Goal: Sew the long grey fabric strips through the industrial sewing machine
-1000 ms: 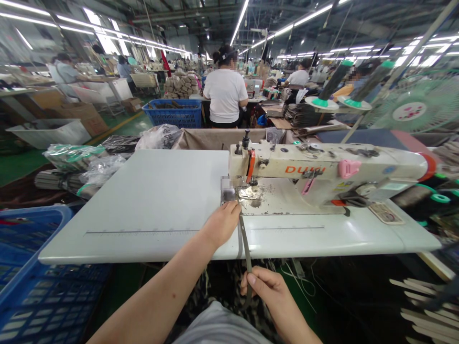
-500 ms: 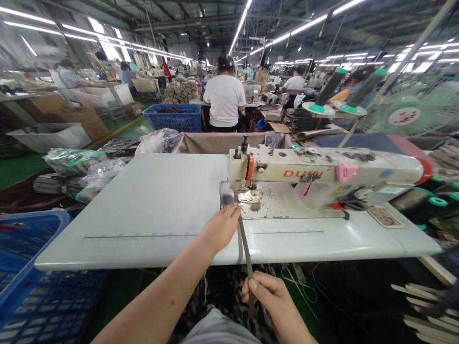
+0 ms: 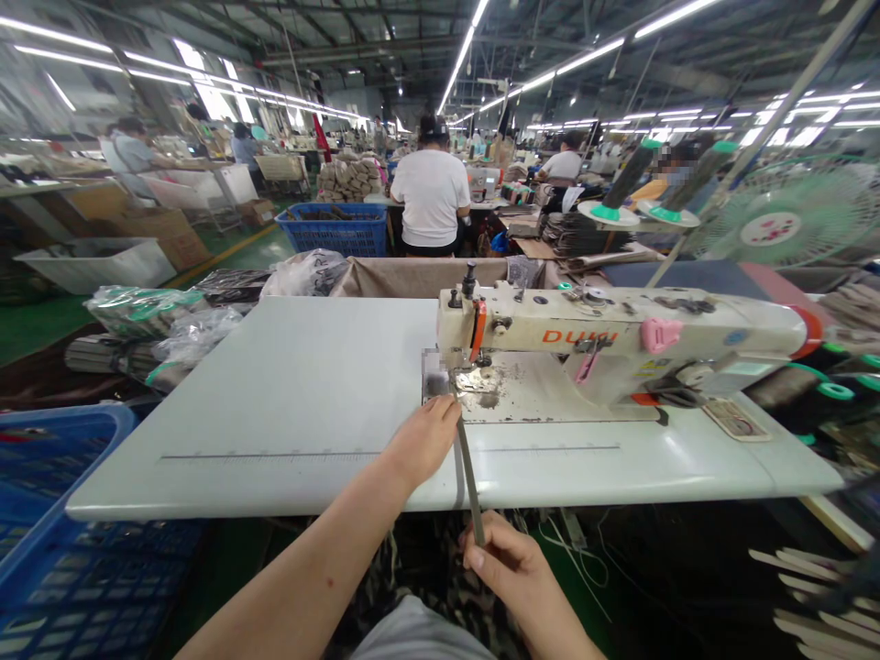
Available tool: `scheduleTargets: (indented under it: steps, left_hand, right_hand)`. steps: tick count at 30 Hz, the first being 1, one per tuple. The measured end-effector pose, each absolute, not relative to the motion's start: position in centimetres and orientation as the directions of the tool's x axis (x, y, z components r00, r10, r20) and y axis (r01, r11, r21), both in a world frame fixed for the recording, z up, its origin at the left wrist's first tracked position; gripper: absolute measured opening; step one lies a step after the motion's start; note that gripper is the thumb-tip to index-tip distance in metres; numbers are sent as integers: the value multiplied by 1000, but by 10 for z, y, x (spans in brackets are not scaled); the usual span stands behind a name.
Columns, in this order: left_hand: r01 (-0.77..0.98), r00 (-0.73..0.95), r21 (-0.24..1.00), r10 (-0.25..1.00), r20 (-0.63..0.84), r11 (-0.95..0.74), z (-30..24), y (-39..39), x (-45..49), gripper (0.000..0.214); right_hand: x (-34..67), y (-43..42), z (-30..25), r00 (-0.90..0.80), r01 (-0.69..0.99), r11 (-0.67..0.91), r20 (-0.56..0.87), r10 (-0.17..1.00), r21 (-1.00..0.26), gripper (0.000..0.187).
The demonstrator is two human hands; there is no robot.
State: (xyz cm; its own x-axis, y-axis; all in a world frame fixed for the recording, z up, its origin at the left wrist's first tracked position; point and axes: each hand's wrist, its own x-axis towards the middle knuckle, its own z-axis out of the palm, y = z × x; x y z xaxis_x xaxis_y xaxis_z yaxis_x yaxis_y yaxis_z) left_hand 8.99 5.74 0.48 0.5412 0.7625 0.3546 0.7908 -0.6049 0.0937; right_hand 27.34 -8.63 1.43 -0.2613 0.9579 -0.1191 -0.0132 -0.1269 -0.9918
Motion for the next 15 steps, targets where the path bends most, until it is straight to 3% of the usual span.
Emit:
scheduleTargets:
  steps: [8, 15]
  left_hand:
    - [768, 602, 24, 734, 315, -640, 0, 60, 89, 22]
    - [788, 532, 150, 783, 324, -598, 4, 59, 89, 23]
  right_hand:
    - [266, -84, 12, -195, -154, -318, -287, 938, -935, 40]
    - [269, -89, 7, -205, -146, -337, -305, 930, -930, 42]
